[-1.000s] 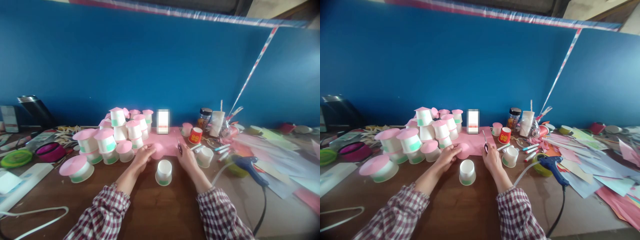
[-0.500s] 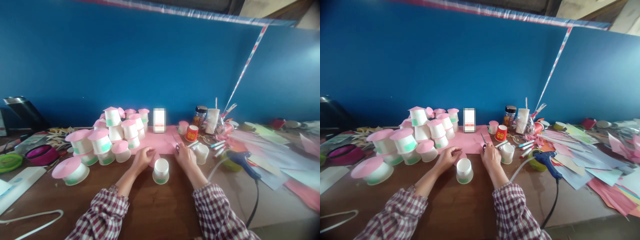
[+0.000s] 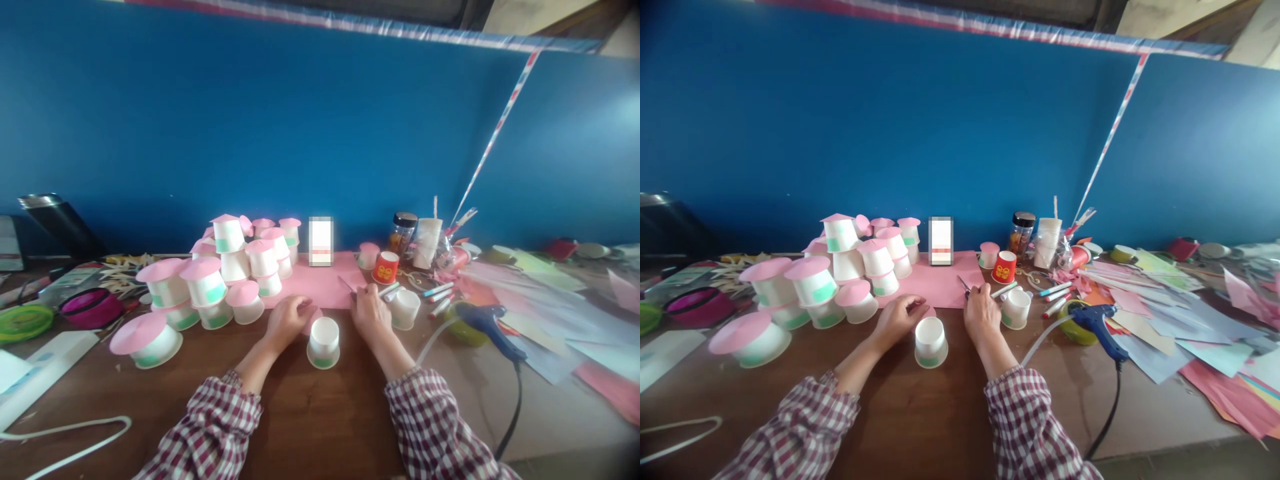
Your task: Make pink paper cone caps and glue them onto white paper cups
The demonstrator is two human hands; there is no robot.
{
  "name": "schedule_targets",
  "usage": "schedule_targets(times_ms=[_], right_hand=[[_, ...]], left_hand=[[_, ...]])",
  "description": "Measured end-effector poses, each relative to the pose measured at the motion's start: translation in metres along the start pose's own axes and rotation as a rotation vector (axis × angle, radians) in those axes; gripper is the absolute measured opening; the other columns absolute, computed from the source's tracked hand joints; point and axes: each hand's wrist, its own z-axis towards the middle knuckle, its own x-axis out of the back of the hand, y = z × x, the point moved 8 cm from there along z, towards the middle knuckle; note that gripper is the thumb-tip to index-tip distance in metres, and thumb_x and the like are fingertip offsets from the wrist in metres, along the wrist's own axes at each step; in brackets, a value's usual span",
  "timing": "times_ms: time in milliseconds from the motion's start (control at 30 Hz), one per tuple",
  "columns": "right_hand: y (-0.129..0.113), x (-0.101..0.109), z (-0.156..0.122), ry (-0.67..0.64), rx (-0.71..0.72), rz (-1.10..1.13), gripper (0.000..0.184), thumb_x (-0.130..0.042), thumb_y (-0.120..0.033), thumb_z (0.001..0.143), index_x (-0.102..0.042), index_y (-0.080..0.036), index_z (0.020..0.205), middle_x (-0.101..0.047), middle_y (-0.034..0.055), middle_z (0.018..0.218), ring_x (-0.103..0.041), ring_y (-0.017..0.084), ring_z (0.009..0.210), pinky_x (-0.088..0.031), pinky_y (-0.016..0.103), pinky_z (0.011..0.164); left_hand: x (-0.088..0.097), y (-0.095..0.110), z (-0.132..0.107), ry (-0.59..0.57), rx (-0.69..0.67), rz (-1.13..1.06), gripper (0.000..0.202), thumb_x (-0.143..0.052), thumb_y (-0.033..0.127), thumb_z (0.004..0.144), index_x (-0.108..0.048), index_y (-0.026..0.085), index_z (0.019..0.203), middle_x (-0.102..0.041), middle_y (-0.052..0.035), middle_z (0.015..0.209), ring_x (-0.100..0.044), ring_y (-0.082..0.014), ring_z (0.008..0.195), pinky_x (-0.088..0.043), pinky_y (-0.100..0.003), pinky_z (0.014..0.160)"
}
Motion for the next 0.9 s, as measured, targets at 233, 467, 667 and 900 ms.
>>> schedule_targets(times_ms=[233, 467, 667, 900], right_hand=[[-0.004, -0.002, -0.003, 0.023, 0.055, -0.013, 0.029, -0.036, -0.033, 0.091, -0.055, -0.017, 0.107, -0.049, 0.0110, 0.105, -0.058, 0.024, 0.092, -0.044, 0.031, 0.067], [-0.004, 0.002, -0.005, 0.004, 0.035, -0.004, 0.029, -0.039, -0.034, 0.091, -0.057, -0.018, 0.106, -0.050, 0.0120, 0.105, -0.057, 0.027, 0.095, -0.044, 0.033, 0.071], [-0.004, 0.000, -0.004, -0.025, 0.022, 0.000, 0.029, -0.040, -0.033, 0.091, -0.056, -0.018, 0.110, -0.050, 0.0127, 0.107, -0.055, 0.027, 0.098, -0.043, 0.033, 0.075], [-0.003, -0.003, -0.004, -0.008, 0.042, -0.027, 0.032, -0.042, -0.037, 0.090, -0.060, -0.017, 0.107, -0.052, 0.0129, 0.105, -0.054, 0.027, 0.098, -0.042, 0.033, 0.073]], left_hand=[[-0.003, 0.010, -0.001, -0.070, -0.054, -0.030, 0.033, -0.066, 0.043, 0.074, -0.067, 0.019, 0.095, -0.071, -0.0077, 0.098, -0.065, -0.0224, 0.092, -0.050, -0.033, 0.085], [-0.003, 0.014, -0.001, -0.083, -0.066, -0.026, 0.030, -0.061, 0.042, 0.078, -0.068, 0.019, 0.095, -0.071, -0.0084, 0.097, -0.066, -0.0234, 0.091, -0.050, -0.034, 0.083], [-0.004, 0.016, -0.002, -0.096, -0.078, -0.004, 0.027, -0.060, 0.040, 0.078, -0.070, 0.020, 0.093, -0.072, -0.0066, 0.095, -0.066, -0.0232, 0.090, -0.050, -0.033, 0.081], [-0.004, 0.017, -0.002, -0.107, -0.087, 0.003, 0.022, -0.059, 0.030, 0.076, -0.071, 0.021, 0.093, -0.072, -0.0063, 0.097, -0.065, -0.0241, 0.093, -0.050, -0.033, 0.082]])
